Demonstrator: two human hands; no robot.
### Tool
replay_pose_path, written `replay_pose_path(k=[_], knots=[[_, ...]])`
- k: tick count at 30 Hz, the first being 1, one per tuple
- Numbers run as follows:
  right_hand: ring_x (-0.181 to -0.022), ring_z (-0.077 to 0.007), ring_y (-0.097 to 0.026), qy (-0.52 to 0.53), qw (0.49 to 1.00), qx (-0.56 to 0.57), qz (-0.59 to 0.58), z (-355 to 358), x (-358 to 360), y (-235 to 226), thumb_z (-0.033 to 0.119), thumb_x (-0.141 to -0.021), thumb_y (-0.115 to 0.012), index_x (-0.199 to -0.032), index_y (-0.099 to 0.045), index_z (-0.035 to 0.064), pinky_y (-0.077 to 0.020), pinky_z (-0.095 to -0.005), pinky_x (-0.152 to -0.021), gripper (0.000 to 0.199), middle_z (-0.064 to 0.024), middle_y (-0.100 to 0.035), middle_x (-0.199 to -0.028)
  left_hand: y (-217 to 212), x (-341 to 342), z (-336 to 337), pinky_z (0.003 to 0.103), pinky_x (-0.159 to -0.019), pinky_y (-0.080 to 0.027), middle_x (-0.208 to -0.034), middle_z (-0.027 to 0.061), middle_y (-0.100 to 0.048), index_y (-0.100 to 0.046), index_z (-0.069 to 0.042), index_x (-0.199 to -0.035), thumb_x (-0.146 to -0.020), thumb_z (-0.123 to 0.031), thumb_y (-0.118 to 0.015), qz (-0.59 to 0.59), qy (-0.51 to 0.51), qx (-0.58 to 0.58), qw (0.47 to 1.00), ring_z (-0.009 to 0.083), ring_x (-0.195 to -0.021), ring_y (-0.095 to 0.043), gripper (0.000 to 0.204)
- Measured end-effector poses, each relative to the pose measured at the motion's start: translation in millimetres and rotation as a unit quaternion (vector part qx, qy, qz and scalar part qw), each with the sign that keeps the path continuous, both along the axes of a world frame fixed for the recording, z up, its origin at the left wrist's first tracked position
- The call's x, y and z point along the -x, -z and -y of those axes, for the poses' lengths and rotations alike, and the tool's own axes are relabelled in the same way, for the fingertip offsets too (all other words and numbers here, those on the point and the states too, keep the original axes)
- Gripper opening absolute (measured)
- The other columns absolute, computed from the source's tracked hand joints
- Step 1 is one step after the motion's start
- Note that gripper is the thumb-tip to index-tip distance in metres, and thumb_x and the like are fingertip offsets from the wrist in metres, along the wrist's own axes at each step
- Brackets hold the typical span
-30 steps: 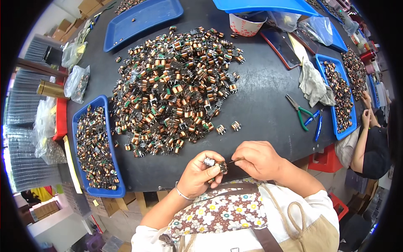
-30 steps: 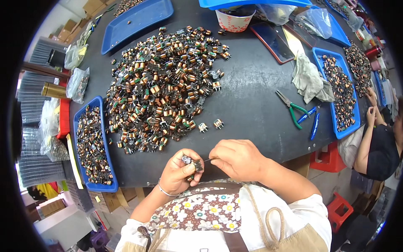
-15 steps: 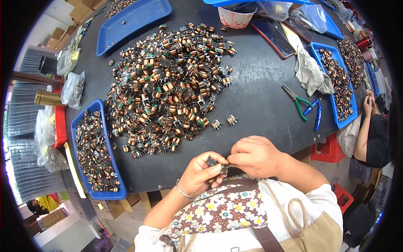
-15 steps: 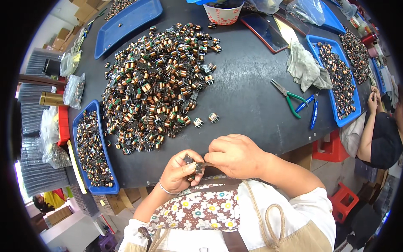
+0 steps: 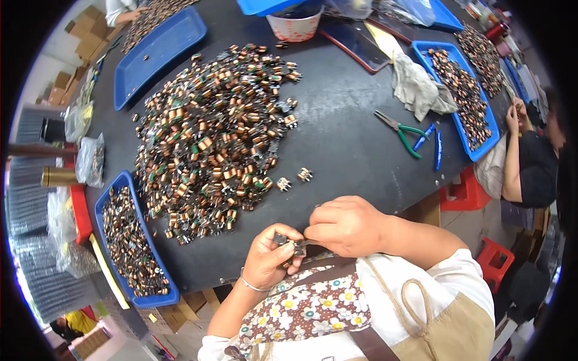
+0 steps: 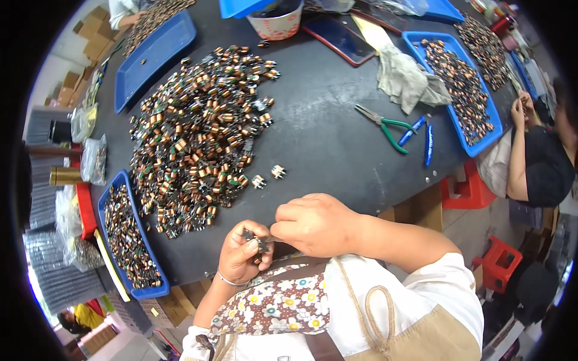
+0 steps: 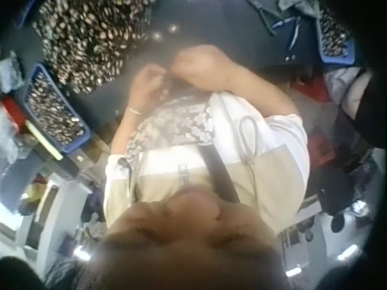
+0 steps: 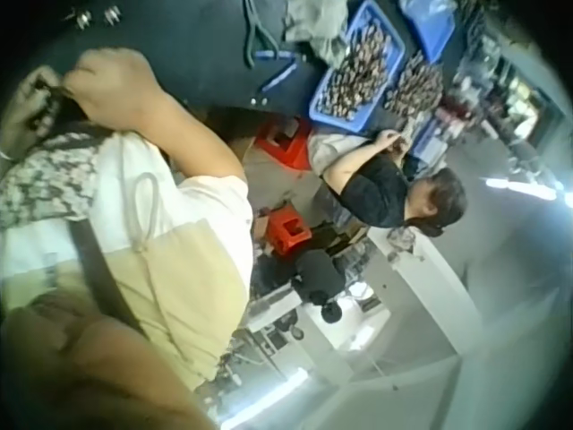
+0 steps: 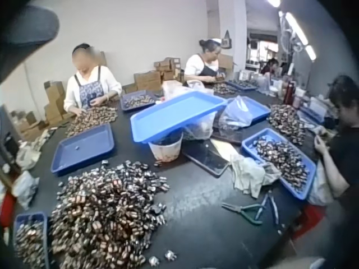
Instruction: The person manually wraps adhesive tape around electronic inductors from a pile on the table and places the wrapped components into a blue tray.
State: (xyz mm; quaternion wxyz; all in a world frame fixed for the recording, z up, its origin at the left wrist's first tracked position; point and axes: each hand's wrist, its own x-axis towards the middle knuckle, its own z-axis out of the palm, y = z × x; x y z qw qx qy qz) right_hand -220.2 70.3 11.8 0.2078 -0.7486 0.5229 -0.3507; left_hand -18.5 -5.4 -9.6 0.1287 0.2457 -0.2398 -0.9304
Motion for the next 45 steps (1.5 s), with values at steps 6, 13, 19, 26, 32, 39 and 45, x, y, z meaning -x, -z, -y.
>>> replay_pose_path(k=[6,13,19,26,32,39,45], knots=[[-0.065,-0.0216,-0.058,0.019,0.999,0.026,0.032,-3,-5,3,0.013,-0.073,-0.065,-0.078,-0.059,0.0097,-0.0469,-0.0343,-0.056,0.008,-0.0033,-0.053,-0.073,1,-6,-2,0.025,-0.045,-0.042,-0.084,0.0142,-0.056,-0.049,-0.002,-0.099,-0.085,-0.015,-0.063,0.014,-0.016,0.043,0.999,0.0167,-0.06,-0.054,0.023],[-0.065,-0.0231,-0.058,0.043,0.998,0.032,0.021,-14,-1,8,0.013,-0.073,-0.063,-0.076,-0.057,0.0091,-0.0481,-0.0345,-0.058,0.007,-0.0045,-0.052,-0.073,0,10,-3,0.022,-0.037,-0.037,-0.079,0.016,-0.057,-0.049,-0.004,-0.096,-0.085,-0.017,-0.061,-0.03,-0.019,0.093,0.995,0.0159,-0.05,-0.05,0.021],[-0.064,-0.0243,-0.06,0.091,0.993,-0.032,0.072,9,12,-3,0.001,-0.069,-0.069,-0.081,-0.065,0.0031,-0.049,-0.0324,-0.056,0.013,-0.0105,-0.06,-0.078,0,-6,2,0.024,-0.04,-0.039,-0.081,0.0182,-0.057,-0.052,-0.001,-0.106,-0.086,-0.013,-0.058,-0.056,0.023,-0.022,0.998,0.017,-0.049,-0.053,0.024],[-0.07,-0.0265,-0.06,0.185,0.974,-0.109,-0.066,44,25,-1,0.003,-0.067,-0.072,-0.085,-0.062,0.0058,-0.0487,-0.0347,-0.061,0.021,-0.0097,-0.058,-0.082,-12,-9,12,0.019,-0.038,-0.034,-0.096,0.0183,-0.055,-0.049,-0.002,-0.119,-0.087,-0.014,-0.058,-0.106,0.008,-0.046,0.993,0.0135,-0.053,-0.053,0.036],[-0.073,-0.0287,-0.061,0.108,0.984,-0.099,-0.1,62,34,8,0.005,-0.066,-0.074,-0.081,-0.06,0.0056,-0.0488,-0.0358,-0.064,0.021,-0.0092,-0.057,-0.08,-60,-23,85,0.019,-0.037,-0.03,-0.087,0.0098,-0.059,-0.052,-0.007,-0.112,-0.086,-0.008,-0.058,0.098,-0.194,0.15,0.964,0.009,-0.05,-0.048,0.026],[-0.075,-0.0276,-0.062,0.093,0.992,-0.087,0.016,60,43,13,0.003,-0.066,-0.071,-0.086,-0.062,0.0029,-0.0488,-0.0334,-0.066,0.022,-0.0118,-0.061,-0.082,-103,-144,157,0.033,-0.065,-0.05,-0.081,0.0142,-0.064,-0.062,-0.004,-0.1,-0.077,-0.01,-0.067,0.641,-0.29,0.643,0.303,0.0234,-0.071,-0.063,0.024],[-0.076,-0.0271,-0.062,0.075,0.991,-0.108,0.035,55,47,9,0.004,-0.066,-0.071,-0.086,-0.063,0.0031,-0.0489,-0.0333,-0.067,0.022,-0.0115,-0.061,-0.083,-117,-221,110,0.037,-0.092,-0.045,-0.117,0.0141,-0.059,-0.062,-0.013,-0.115,-0.075,-0.028,-0.065,0.842,0.052,0.364,0.394,0.027,-0.108,-0.057,0.043]])
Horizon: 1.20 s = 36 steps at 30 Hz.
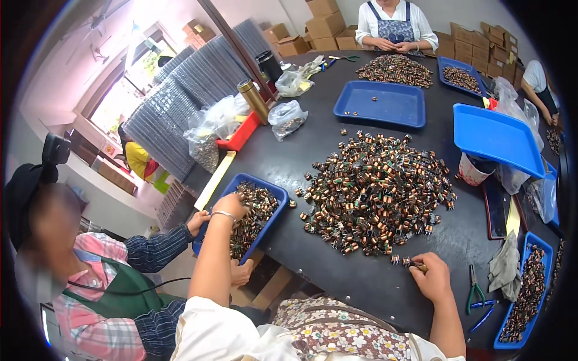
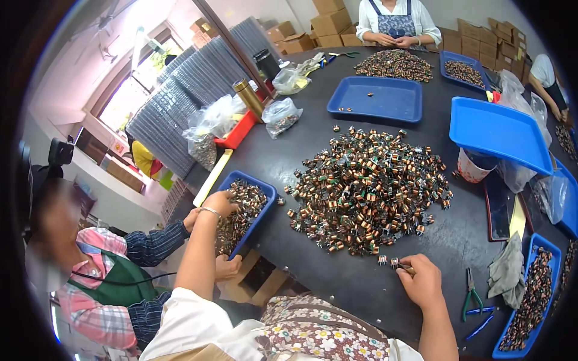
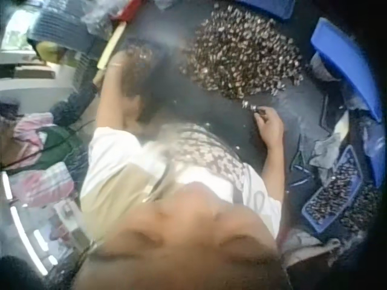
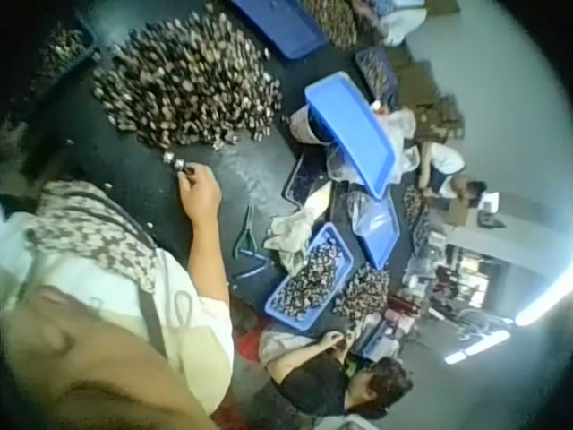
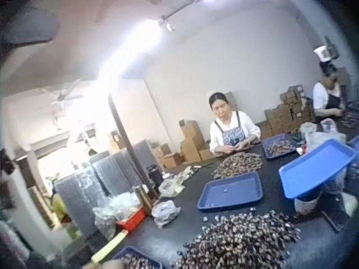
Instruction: The person manually wraps adhesive tape around electronic inductors from a pile on the table and places the wrapped components into a blue tray.
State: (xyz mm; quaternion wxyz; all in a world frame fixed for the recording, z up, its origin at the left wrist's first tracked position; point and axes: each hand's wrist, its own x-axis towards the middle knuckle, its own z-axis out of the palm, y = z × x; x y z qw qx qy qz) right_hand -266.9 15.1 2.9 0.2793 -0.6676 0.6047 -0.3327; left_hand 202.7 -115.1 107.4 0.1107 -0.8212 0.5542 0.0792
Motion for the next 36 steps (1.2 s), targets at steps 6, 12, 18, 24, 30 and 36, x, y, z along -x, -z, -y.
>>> replay_pose_path(k=[6,12,18,24,30,36], knots=[[-0.076,-0.0245,-0.063,-0.019,0.997,0.016,-0.079,0,-6,-2,0.013,-0.067,-0.074,-0.089,-0.061,0.0111,-0.0488,-0.0353,-0.065,0.026,-0.0052,-0.059,-0.085,-12,35,-6,0.037,-0.085,-0.048,-0.105,0.0166,-0.064,-0.063,-0.006,-0.108,-0.079,-0.025,-0.065,-0.089,0.106,0.192,0.972,0.0305,-0.096,-0.062,0.035],[-0.077,-0.0291,-0.061,0.027,0.999,0.007,-0.03,3,-7,13,0.009,-0.07,-0.07,-0.083,-0.059,0.0062,-0.0478,-0.0359,-0.067,0.017,-0.0086,-0.059,-0.084,5,161,-41,0.026,-0.072,-0.049,-0.094,0.0082,-0.066,-0.061,-0.001,-0.108,-0.084,-0.01,-0.063,-0.556,0.225,0.106,0.793,0.014,-0.08,-0.062,0.026],[-0.076,-0.0291,-0.061,0.024,0.998,-0.011,0.048,2,7,18,0.007,-0.074,-0.066,-0.085,-0.059,0.0052,-0.0482,-0.0355,-0.066,0.013,-0.0093,-0.061,-0.087,56,239,-86,0.027,-0.081,-0.049,-0.098,0.0076,-0.066,-0.059,-0.002,-0.113,-0.087,-0.008,-0.058,-0.514,0.401,-0.165,0.741,0.0123,-0.092,-0.062,0.026],[-0.082,-0.0275,-0.062,-0.048,0.998,0.036,-0.008,4,-3,17,0.007,-0.071,-0.067,-0.092,-0.059,0.0097,-0.0499,-0.0376,-0.071,0.022,-0.0049,-0.061,-0.095,102,265,-82,0.025,-0.083,-0.048,-0.102,0.0045,-0.064,-0.059,-0.002,-0.112,-0.089,-0.005,-0.054,-0.566,0.262,-0.179,0.761,0.0093,-0.093,-0.059,0.024],[-0.083,-0.0279,-0.062,-0.004,1.0,-0.009,0.026,3,10,7,0.006,-0.071,-0.068,-0.09,-0.061,0.0091,-0.0509,-0.0358,-0.068,0.02,-0.0059,-0.061,-0.093,117,285,-83,0.027,-0.088,-0.046,-0.118,0.0072,-0.056,-0.052,-0.001,-0.121,-0.089,-0.002,-0.053,-0.666,0.264,-0.058,0.695,0.0119,-0.105,-0.055,0.033],[-0.085,-0.0262,-0.064,-0.085,0.979,0.1,0.155,-5,3,4,0.0,-0.071,-0.069,-0.093,-0.061,0.004,-0.0526,-0.0317,-0.071,0.024,-0.0105,-0.064,-0.095,114,283,-89,0.024,-0.072,-0.049,-0.104,0.0071,-0.061,-0.05,-0.001,-0.121,-0.09,-0.008,-0.055,-0.733,0.143,-0.196,0.636,0.011,-0.085,-0.06,0.032]])
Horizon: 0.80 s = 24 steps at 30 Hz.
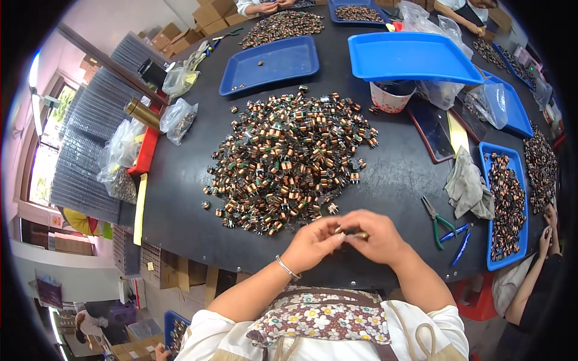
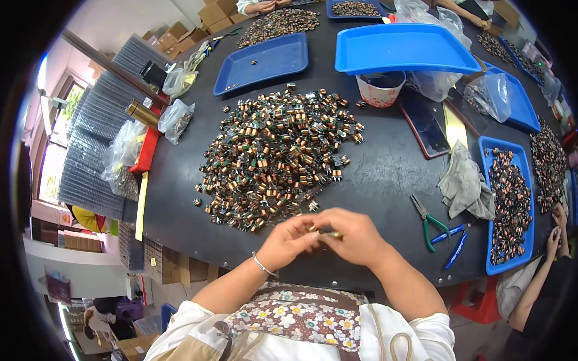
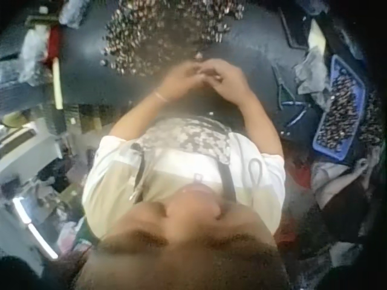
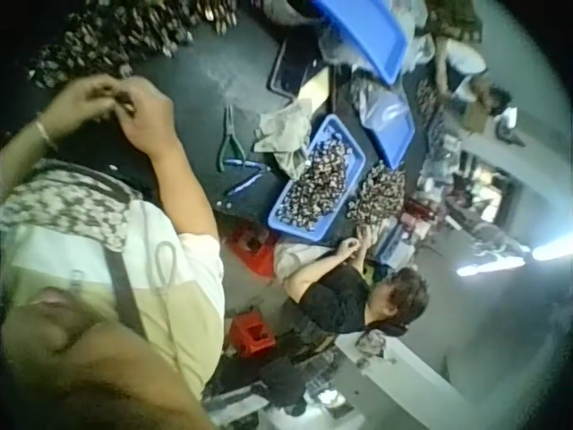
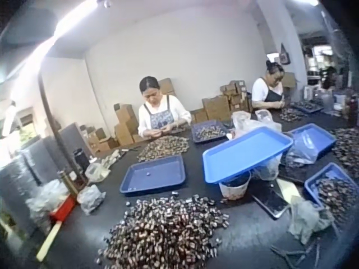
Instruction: The person manually wraps adhesive tape around electronic inductors from a pile on the table and places the wrapped components into a blue tray.
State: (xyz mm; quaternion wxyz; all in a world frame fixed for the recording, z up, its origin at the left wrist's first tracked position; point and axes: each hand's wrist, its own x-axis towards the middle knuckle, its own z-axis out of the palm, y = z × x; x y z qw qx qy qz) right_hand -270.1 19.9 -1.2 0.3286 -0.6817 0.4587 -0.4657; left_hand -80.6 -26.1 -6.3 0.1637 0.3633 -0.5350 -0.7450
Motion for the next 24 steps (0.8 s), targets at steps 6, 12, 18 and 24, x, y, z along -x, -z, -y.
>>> replay_pose_path(k=[6,12,18,24], knots=[[-0.083,-0.0249,-0.064,0.004,0.999,-0.012,0.031,1,-2,3,-0.004,-0.071,-0.069,-0.09,-0.061,0.002,-0.0524,-0.0309,-0.07,0.022,-0.0118,-0.064,-0.093,-17,1,5,0.021,-0.063,-0.047,-0.093,0.0051,-0.065,-0.051,-0.003,-0.12,-0.091,-0.012,-0.053,0.068,0.018,-0.019,0.997,0.0077,-0.074,-0.059,0.03],[-0.082,-0.0179,-0.062,0.156,0.986,-0.058,-0.014,15,3,8,-0.006,-0.069,-0.066,-0.088,-0.06,-0.0005,-0.0504,-0.0264,-0.069,0.021,-0.0105,-0.061,-0.096,-35,-44,12,0.021,-0.065,-0.049,-0.092,0.0067,-0.066,-0.057,-0.003,-0.115,-0.086,-0.002,-0.056,0.084,-0.099,0.29,0.948,0.008,-0.075,-0.059,0.029],[-0.089,-0.0225,-0.061,0.203,0.977,-0.04,-0.05,22,1,19,-0.004,-0.069,-0.066,-0.088,-0.061,0.0004,-0.0476,-0.03,-0.08,0.02,-0.0106,-0.061,-0.099,-7,-155,97,0.031,-0.093,-0.042,-0.115,0.0091,-0.056,-0.05,0.001,-0.119,-0.086,0.0,-0.05,0.177,-0.368,0.481,0.776,0.0182,-0.105,-0.054,0.032],[-0.086,-0.0234,-0.061,0.25,0.965,-0.048,-0.056,22,-4,20,-0.002,-0.069,-0.066,-0.084,-0.061,0.0011,-0.047,-0.0308,-0.078,0.016,-0.0106,-0.062,-0.091,42,-216,165,0.037,-0.101,-0.035,-0.13,0.0199,-0.048,-0.041,0.002,-0.131,-0.086,-0.014,-0.055,0.187,-0.459,0.389,0.777,0.028,-0.121,-0.046,0.05]])
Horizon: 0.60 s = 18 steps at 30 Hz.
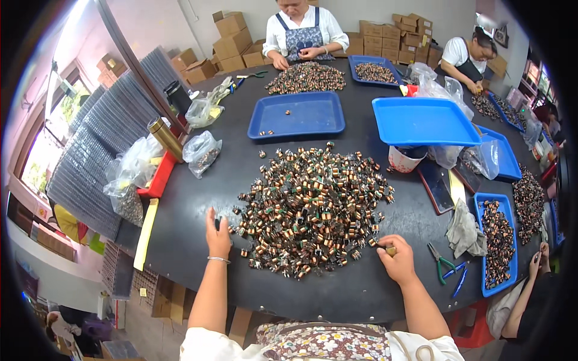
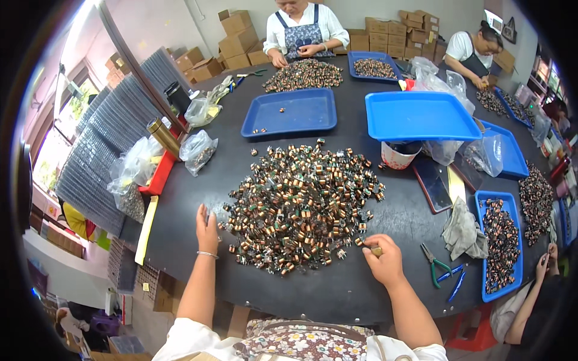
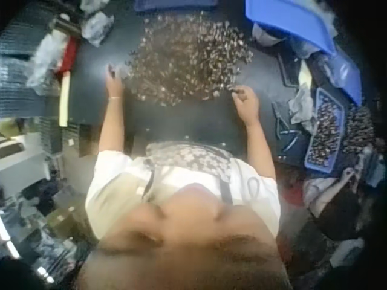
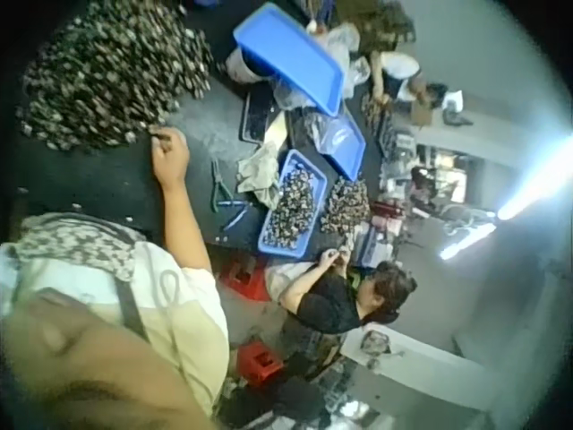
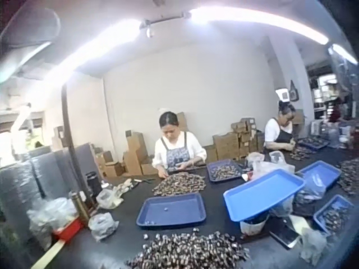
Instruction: The person manually wraps adhesive tape around electronic inductors from a pile on the table and places the wrapped components into a blue tray.
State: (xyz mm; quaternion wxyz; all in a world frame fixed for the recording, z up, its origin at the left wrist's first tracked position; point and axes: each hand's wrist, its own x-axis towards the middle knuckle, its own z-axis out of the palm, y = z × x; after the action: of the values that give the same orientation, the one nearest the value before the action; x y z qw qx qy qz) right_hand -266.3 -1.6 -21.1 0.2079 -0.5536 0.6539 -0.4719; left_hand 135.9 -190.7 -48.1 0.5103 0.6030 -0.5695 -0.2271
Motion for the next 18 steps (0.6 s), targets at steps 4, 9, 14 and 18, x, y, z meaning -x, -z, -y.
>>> replay_pose_path(k=[4,9,14,18], knots=[[-0.08,-0.026,-0.062,0.021,0.999,-0.003,-0.036,0,-2,3,0.002,-0.071,-0.066,-0.083,-0.061,0.0015,-0.0481,-0.0323,-0.072,0.013,-0.0113,-0.062,-0.086,14,21,19,0.034,-0.1,-0.036,-0.132,0.0206,-0.045,-0.038,0.002,-0.133,-0.09,-0.014,-0.05,0.01,0.078,-0.025,0.997,0.0264,-0.122,-0.045,0.048],[-0.078,-0.0242,-0.061,0.064,0.998,-0.004,0.0,3,-4,8,0.003,-0.072,-0.066,-0.082,-0.062,0.0014,-0.0482,-0.0322,-0.071,0.011,-0.0108,-0.063,-0.086,17,56,21,0.041,-0.1,-0.035,-0.117,0.0196,-0.055,-0.052,0.0,-0.119,-0.083,-0.027,-0.06,0.067,0.087,0.022,0.994,0.0342,-0.113,-0.049,0.046],[-0.074,-0.0208,-0.061,-0.009,0.997,0.057,0.059,-7,-50,-13,0.002,-0.078,-0.063,-0.085,-0.065,0.003,-0.0497,-0.0312,-0.067,0.008,-0.0096,-0.064,-0.082,14,63,19,0.042,-0.101,-0.033,-0.12,0.0201,-0.054,-0.055,-0.001,-0.116,-0.083,-0.027,-0.059,0.024,0.088,0.002,0.996,0.0346,-0.115,-0.048,0.042],[-0.086,-0.0241,-0.064,-0.29,0.956,-0.006,0.043,-8,-127,-28,0.016,-0.088,-0.057,-0.099,-0.064,0.009,-0.0514,-0.0325,-0.075,0.015,-0.008,-0.065,-0.095,14,66,17,0.042,-0.101,-0.033,-0.122,0.0206,-0.053,-0.056,-0.002,-0.115,-0.084,-0.027,-0.059,0.024,0.07,0.016,0.997,0.0345,-0.117,-0.047,0.04]])
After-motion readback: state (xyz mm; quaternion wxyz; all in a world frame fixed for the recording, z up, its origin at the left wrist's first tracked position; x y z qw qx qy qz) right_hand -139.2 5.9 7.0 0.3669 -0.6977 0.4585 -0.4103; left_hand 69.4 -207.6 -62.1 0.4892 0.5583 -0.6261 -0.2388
